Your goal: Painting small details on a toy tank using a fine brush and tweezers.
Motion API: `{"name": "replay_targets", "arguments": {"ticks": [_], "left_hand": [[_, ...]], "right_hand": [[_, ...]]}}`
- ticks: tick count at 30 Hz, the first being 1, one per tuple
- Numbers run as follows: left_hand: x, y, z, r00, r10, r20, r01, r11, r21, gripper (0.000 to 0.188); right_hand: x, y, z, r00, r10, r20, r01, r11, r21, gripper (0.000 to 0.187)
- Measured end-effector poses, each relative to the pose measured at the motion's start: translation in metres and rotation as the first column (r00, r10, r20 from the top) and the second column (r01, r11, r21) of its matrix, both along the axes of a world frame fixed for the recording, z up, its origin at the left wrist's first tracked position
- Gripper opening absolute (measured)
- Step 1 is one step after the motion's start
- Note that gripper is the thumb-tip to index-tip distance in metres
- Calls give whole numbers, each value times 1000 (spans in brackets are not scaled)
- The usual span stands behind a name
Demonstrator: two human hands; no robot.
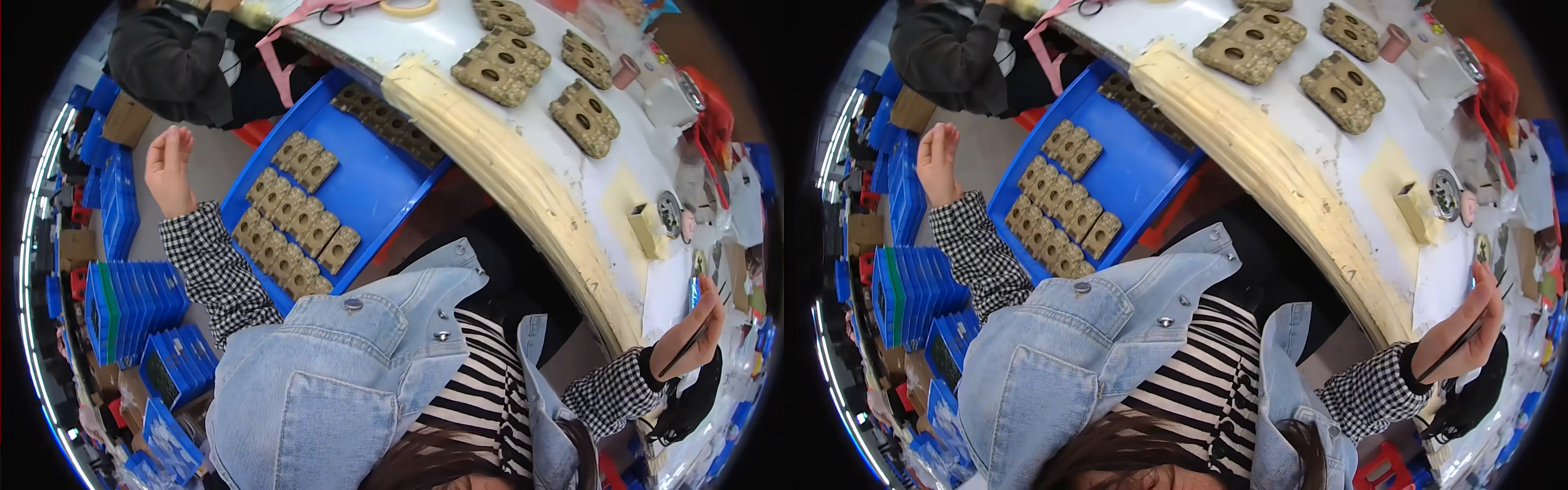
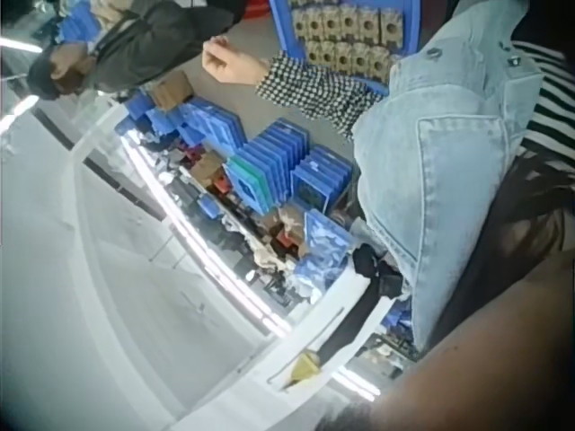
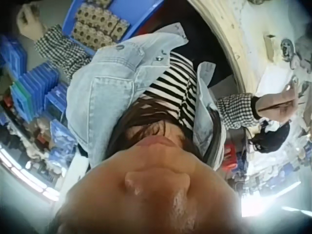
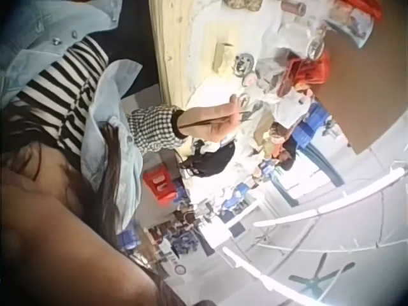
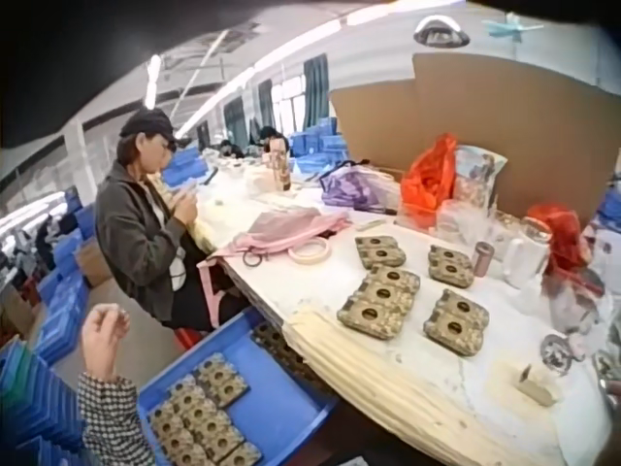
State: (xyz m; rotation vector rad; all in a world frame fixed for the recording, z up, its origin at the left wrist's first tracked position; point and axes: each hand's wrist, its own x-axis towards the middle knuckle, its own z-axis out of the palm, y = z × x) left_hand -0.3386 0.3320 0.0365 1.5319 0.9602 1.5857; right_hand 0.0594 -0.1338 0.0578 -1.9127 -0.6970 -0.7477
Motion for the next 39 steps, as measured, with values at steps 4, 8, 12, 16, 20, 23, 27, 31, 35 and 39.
{"name": "replay_targets", "arguments": {"ticks": [4,8,12,16,20,23,27,31,35,39], "left_hand": [[86,7,-16,955,-274,-114,279,960,23,13],[166,-31,-4,762,-546,-348,550,829,-97,17],[203,-57,-12,521,-462,-718,704,708,55,30],[201,-70,-16,441,-464,-768,721,693,-4,35],[224,-76,-15,449,-333,-829,754,639,151,42],[252,-71,0,316,-269,-910,843,520,139,59],[307,-55,13,121,-196,-973,943,330,50,81],[354,-38,12,-20,-136,-990,973,226,-51,92],[367,-19,25,-180,-235,-955,968,130,-214,87],[399,22,33,96,-263,-960,943,332,3,65]], "right_hand": [[-11,-9,8,994,-1,107,3,1000,-18,17],[-14,-25,4,995,-28,92,31,999,-32,14],[-6,-44,-11,997,-67,39,67,998,-15,14],[-4,-44,-16,996,-83,-14,83,996,-14,14],[0,-36,-20,995,-82,-54,81,997,-13,15],[2,-34,-21,997,-50,-59,49,999,-23,15],[12,-37,-31,996,-47,-77,45,999,-16,15],[13,-39,-36,992,-97,-83,93,994,-50,15],[20,-48,-40,987,-141,-83,135,988,-68,14],[31,-50,-53,987,-130,-97,130,991,-5,14]]}}
